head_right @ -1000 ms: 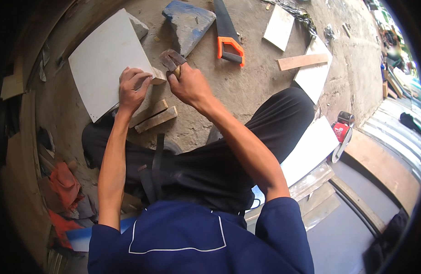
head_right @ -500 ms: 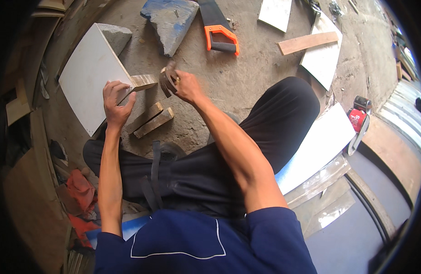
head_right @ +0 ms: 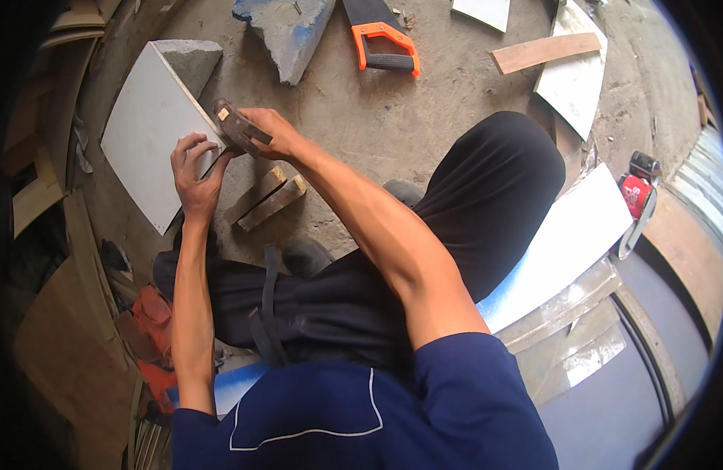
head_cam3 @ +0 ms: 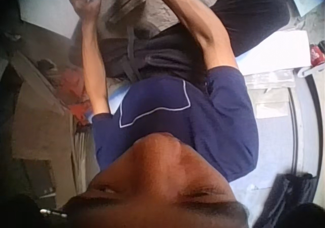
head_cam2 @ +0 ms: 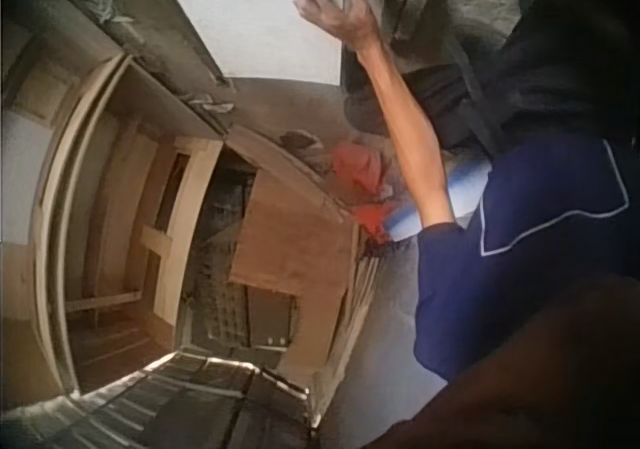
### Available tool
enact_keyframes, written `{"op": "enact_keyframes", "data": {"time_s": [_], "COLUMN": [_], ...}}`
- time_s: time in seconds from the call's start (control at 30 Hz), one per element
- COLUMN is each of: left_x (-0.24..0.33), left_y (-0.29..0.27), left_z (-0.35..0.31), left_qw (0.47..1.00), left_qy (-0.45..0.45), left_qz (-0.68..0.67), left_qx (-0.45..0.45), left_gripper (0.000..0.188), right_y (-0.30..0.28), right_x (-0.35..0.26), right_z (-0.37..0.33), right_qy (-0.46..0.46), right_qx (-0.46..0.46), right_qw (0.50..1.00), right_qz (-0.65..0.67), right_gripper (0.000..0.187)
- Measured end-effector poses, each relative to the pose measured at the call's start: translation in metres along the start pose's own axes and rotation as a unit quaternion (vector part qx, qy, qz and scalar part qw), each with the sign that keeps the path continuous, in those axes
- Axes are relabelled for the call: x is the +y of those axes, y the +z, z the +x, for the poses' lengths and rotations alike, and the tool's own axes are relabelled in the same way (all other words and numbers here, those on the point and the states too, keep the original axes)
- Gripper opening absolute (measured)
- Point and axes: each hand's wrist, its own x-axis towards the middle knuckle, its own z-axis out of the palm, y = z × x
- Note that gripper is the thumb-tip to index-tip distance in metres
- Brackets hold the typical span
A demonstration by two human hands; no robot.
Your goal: The person sits on the floor and hammers nails into the corners of a white rectangular board resting on wooden blocks. They repeatedly pick up nails, place them on the board, and strike them with a hammer.
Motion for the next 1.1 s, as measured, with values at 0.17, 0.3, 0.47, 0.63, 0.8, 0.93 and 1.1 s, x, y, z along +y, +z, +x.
{"op": "enact_keyframes", "data": {"time_s": [0.17, 0.3, 0.47, 0.63, 0.8, 0.93, 1.1], "left_x": [-0.003, -0.004, -0.002, -0.007, -0.005, -0.006, -0.008], "left_y": [0.001, 0.002, 0.001, -0.002, -0.004, -0.003, 0.0], "left_z": [0.001, 0.0, 0.001, -0.001, 0.004, 0.003, 0.002], "left_qw": [1.0, 1.0, 1.0, 0.998, 0.999, 0.999, 1.0], "left_qy": [0.004, -0.001, -0.007, -0.021, -0.004, -0.009, 0.007], "left_qz": [0.003, 0.001, -0.02, -0.058, -0.052, -0.05, -0.029], "left_qx": [0.007, 0.009, 0.007, 0.005, 0.001, -0.004, -0.001], "left_gripper": [0.035, 0.034, 0.032, 0.021, 0.017, 0.015, 0.012], "right_y": [-0.003, -0.005, -0.007, -0.004, -0.004, -0.005, -0.005], "right_x": [0.001, 0.001, 0.003, -0.008, -0.01, -0.011, -0.011], "right_z": [0.002, 0.005, 0.003, 0.003, 0.005, 0.004, 0.004], "right_qy": [0.036, -0.028, 0.033, 0.069, 0.062, 0.071, 0.073], "right_qx": [-0.029, -0.024, -0.038, -0.04, -0.042, -0.043, -0.039], "right_qw": [0.998, 0.999, 0.998, 0.996, 0.995, 0.995, 0.996], "right_qz": [-0.034, -0.032, -0.039, -0.036, -0.072, -0.047, -0.02], "right_gripper": [0.022, 0.023, 0.024, 0.029, 0.034, 0.035, 0.035]}}
